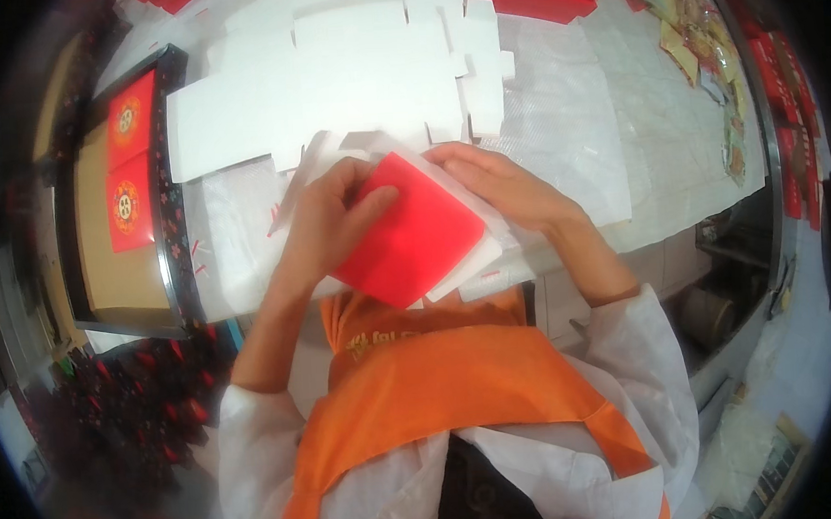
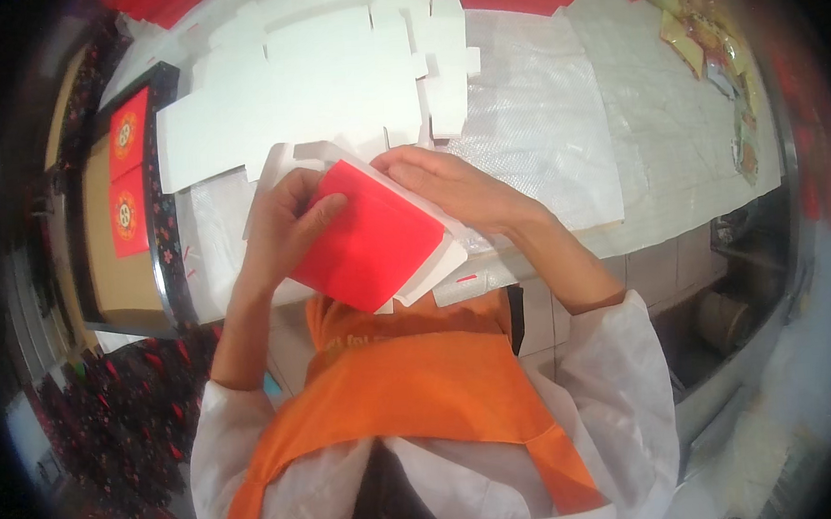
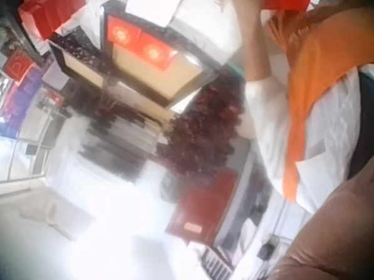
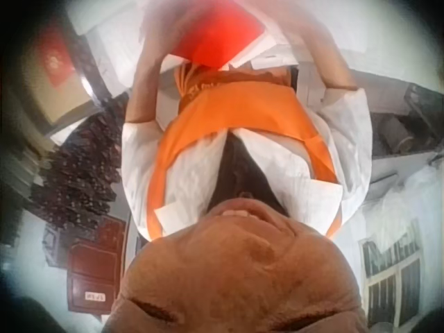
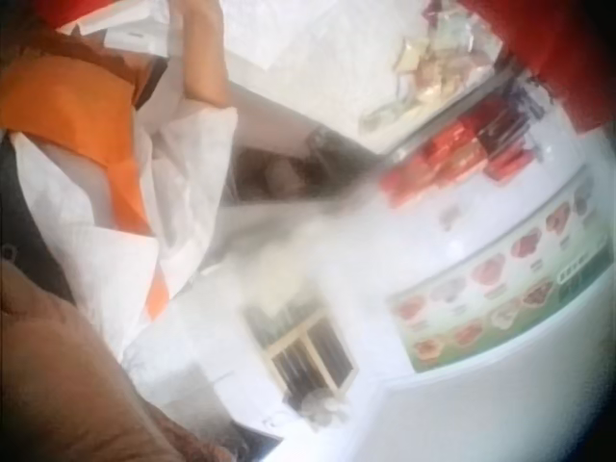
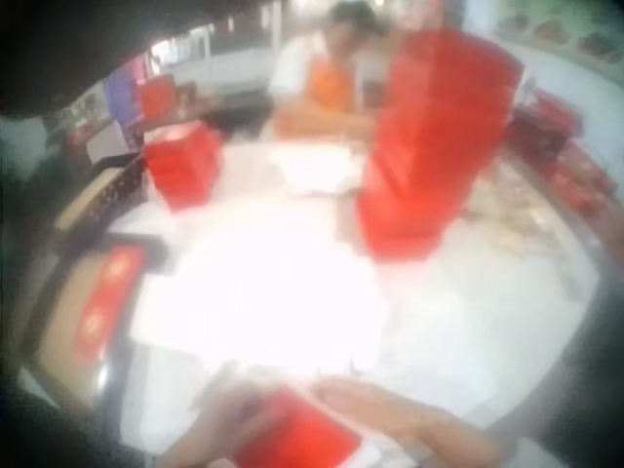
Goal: The person assembles small red boxes by folding white cardboard pieces and inserting them into red sleeves. They repeatedly pick up a white piece, fold it into a rectangular shape, and slide it into a red sleeve, then place the finished box into a black tray. The process is repetitive and involves handling multiple units of the same components.
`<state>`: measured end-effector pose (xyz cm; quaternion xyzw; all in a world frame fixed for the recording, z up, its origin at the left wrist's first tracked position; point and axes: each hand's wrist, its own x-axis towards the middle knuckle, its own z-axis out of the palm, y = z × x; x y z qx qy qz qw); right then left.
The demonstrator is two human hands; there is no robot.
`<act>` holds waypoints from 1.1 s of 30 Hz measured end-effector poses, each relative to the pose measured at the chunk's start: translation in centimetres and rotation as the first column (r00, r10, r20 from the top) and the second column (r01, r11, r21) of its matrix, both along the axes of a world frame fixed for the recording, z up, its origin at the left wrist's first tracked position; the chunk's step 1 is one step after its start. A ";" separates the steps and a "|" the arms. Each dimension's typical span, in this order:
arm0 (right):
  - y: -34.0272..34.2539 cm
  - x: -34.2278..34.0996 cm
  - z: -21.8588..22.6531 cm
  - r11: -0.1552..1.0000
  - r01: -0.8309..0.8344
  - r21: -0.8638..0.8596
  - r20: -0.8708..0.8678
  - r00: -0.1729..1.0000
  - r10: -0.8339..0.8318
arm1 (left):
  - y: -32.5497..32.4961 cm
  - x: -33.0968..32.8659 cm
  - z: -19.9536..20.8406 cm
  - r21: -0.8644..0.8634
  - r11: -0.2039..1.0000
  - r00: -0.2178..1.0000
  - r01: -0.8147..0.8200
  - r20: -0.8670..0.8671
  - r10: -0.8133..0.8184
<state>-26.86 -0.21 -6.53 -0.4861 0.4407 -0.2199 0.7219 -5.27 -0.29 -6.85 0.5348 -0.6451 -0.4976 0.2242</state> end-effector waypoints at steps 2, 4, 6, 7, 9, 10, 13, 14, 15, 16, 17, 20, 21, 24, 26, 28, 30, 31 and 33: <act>0.0 0.1 -0.1 0.999 0.021 -0.033 -0.006 1.000 -0.021 | -0.2 0.2 -0.2 0.001 1.000 1.000 -0.027 -0.016 0.027; 0.6 0.4 -0.7 0.995 0.031 -0.094 -0.048 0.998 -0.036 | -0.3 0.1 -0.2 0.009 0.999 0.999 -0.037 -0.014 0.037; 1.0 0.7 -0.6 0.981 -0.014 -0.192 -0.134 0.991 -0.012 | -0.2 0.1 0.0 0.012 0.999 0.998 -0.047 -0.028 0.048; 1.0 0.8 -0.2 0.965 -0.063 -0.256 -0.202 0.979 0.011 | -0.1 0.1 0.0 0.013 0.999 0.998 -0.049 -0.045 0.049; 1.1 0.8 -0.1 0.942 -0.101 -0.319 -0.267 0.964 0.012 | 0.0 0.1 0.2 0.001 0.998 0.997 -0.059 -0.059 0.059; 1.2 0.9 -0.4 0.942 -0.087 -0.323 -0.263 0.965 -0.001 | 0.1 0.2 0.3 -0.011 0.997 0.996 -0.071 -0.055 0.070; 1.1 0.9 -0.4 0.945 -0.103 -0.312 -0.300 0.954 0.005 | 0.1 0.5 0.3 0.026 0.995 0.990 -0.093 -0.099 0.095; 1.1 0.9 -0.2 0.946 -0.116 -0.302 -0.321 0.947 0.013 | 0.1 0.6 0.3 0.052 0.994 0.987 -0.096 -0.123 0.102; 1.1 1.0 -0.1 0.943 -0.128 -0.307 -0.319 0.948 0.025 | 0.2 0.7 0.3 0.050 0.994 0.986 -0.095 -0.136 0.101; 1.0 1.1 0.0 0.940 -0.140 -0.312 -0.317 0.948 0.036 | 0.2 0.7 0.2 0.048 0.994 0.984 -0.094 -0.149 0.100; 1.0 1.1 0.1 0.936 -0.151 -0.317 -0.316 0.948 0.046 | 0.2 0.8 0.2 0.045 0.995 0.982 -0.091 -0.163 0.097; 1.1 1.3 0.0 0.920 -0.178 -0.349 -0.324 0.944 0.060 | 0.2 0.6 0.3 -0.015 0.995 0.983 -0.098 -0.156 0.095; 1.2 1.3 0.0 0.919 -0.177 -0.351 -0.324 0.944 0.058 | 0.2 0.6 0.2 -0.054 0.994 0.989 -0.097 -0.117 0.090; 1.4 1.3 -0.1 0.918 -0.167 -0.359 -0.322 0.946 0.046 | 0.1 0.6 -0.2 -0.120 0.989 0.996 -0.087 -0.041 0.082; 1.4 1.4 0.1 0.916 -0.153 -0.370 -0.314 0.949 0.032 | 0.0 0.5 -0.1 -0.104 0.991 0.996 -0.084 -0.044 0.079; 1.7 1.5 0.6 0.937 -0.122 -0.328 -0.320 0.947 0.011 | 0.1 0.4 -0.1 -0.067 0.993 0.993 -0.101 -0.071 0.096; 2.2 1.6 0.9 0.953 -0.090 -0.288 -0.307 0.952 -0.003 | 0.2 0.4 0.0 -0.036 0.994 0.992 -0.101 -0.086 0.097; 2.5 1.6 1.0 0.960 -0.073 -0.270 -0.291 0.957 -0.010 | 0.3 0.4 0.1 -0.025 0.996 0.992 -0.091 -0.089 0.088; 2.9 1.6 1.1 0.971 -0.050 -0.232 -0.253 0.967 -0.011 | 0.4 0.4 0.3 -0.014 0.997 0.993 -0.080 -0.083 0.078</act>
